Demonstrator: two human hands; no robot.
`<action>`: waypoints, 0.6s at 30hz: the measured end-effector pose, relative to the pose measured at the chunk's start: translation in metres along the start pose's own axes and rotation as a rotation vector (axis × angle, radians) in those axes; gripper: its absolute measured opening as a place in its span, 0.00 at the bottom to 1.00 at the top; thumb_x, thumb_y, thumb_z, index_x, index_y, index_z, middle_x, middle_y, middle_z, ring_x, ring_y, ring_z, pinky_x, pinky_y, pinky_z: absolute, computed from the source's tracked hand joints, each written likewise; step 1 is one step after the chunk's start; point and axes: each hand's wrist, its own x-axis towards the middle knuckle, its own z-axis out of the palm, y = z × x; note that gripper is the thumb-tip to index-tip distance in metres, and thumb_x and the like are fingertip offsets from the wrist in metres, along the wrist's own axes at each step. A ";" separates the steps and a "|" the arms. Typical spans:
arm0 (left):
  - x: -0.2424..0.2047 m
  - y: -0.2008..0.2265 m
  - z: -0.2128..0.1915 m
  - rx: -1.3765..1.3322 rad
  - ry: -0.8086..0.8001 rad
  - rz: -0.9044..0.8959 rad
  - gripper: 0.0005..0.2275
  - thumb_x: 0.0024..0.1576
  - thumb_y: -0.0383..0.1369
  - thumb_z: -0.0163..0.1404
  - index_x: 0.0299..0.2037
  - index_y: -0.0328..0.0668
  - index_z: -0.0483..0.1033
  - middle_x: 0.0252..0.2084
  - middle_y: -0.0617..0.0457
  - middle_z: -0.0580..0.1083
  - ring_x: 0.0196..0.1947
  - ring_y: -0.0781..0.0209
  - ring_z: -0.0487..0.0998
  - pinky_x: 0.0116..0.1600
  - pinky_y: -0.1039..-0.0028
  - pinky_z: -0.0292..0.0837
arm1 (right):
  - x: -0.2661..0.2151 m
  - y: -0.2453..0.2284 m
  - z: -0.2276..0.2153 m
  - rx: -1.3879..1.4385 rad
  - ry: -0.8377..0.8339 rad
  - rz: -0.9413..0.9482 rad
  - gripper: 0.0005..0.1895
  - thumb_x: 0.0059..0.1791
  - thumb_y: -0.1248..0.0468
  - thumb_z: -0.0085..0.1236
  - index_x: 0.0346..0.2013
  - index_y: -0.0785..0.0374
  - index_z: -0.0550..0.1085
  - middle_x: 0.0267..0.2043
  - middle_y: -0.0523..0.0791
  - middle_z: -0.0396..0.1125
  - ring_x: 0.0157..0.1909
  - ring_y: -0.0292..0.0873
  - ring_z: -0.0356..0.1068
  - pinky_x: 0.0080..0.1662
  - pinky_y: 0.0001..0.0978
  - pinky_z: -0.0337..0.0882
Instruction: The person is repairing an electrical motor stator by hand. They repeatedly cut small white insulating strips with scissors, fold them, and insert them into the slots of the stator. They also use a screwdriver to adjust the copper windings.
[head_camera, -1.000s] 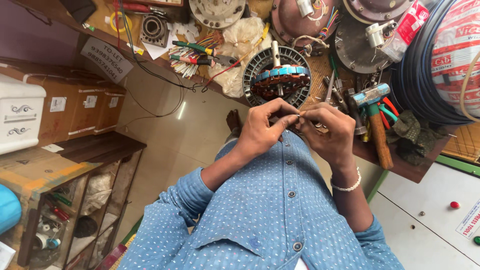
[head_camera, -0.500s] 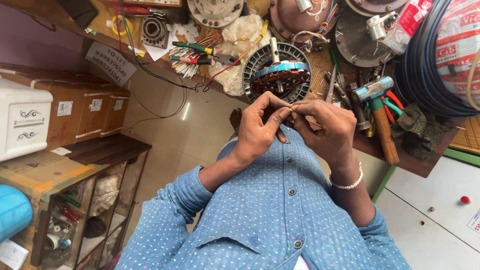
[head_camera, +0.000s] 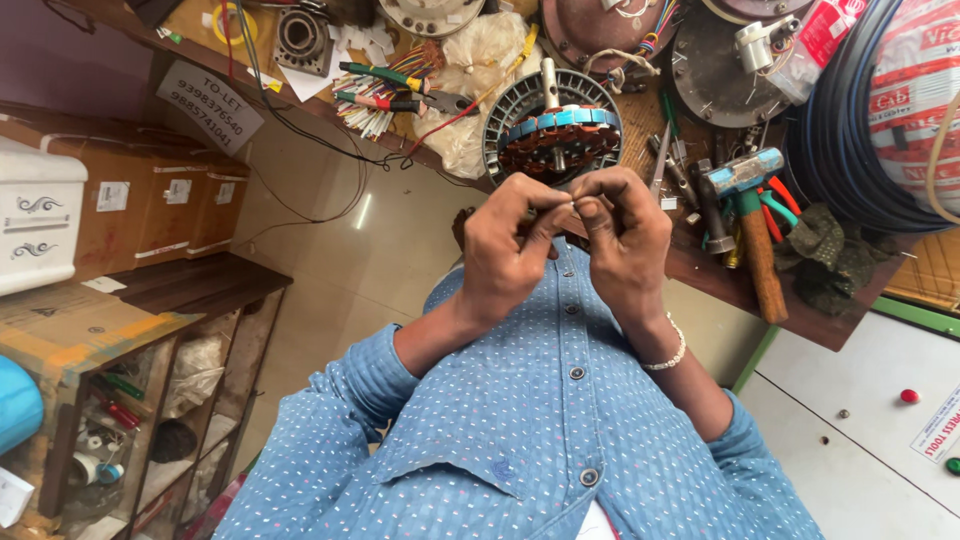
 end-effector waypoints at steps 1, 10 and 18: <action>0.001 0.001 0.000 -0.104 -0.007 -0.098 0.02 0.64 0.23 0.54 0.45 0.33 0.76 0.39 0.50 0.75 0.30 0.67 0.79 0.30 0.78 0.77 | 0.001 0.003 -0.002 0.132 -0.023 0.055 0.11 0.59 0.63 0.59 0.46 0.70 0.71 0.45 0.44 0.69 0.47 0.34 0.70 0.50 0.24 0.73; 0.009 -0.004 -0.003 0.128 -0.054 0.250 0.09 0.60 0.19 0.58 0.48 0.36 0.76 0.43 0.48 0.78 0.43 0.56 0.82 0.47 0.71 0.80 | 0.003 0.010 -0.022 0.337 -0.050 0.316 0.14 0.53 0.62 0.66 0.45 0.71 0.75 0.45 0.46 0.72 0.47 0.37 0.75 0.53 0.29 0.79; 0.015 -0.014 -0.001 0.201 -0.116 0.364 0.10 0.58 0.18 0.59 0.48 0.34 0.75 0.45 0.47 0.78 0.46 0.52 0.82 0.51 0.68 0.80 | 0.007 -0.004 -0.025 0.117 -0.050 0.318 0.08 0.53 0.70 0.62 0.45 0.71 0.76 0.43 0.43 0.73 0.46 0.34 0.74 0.51 0.26 0.77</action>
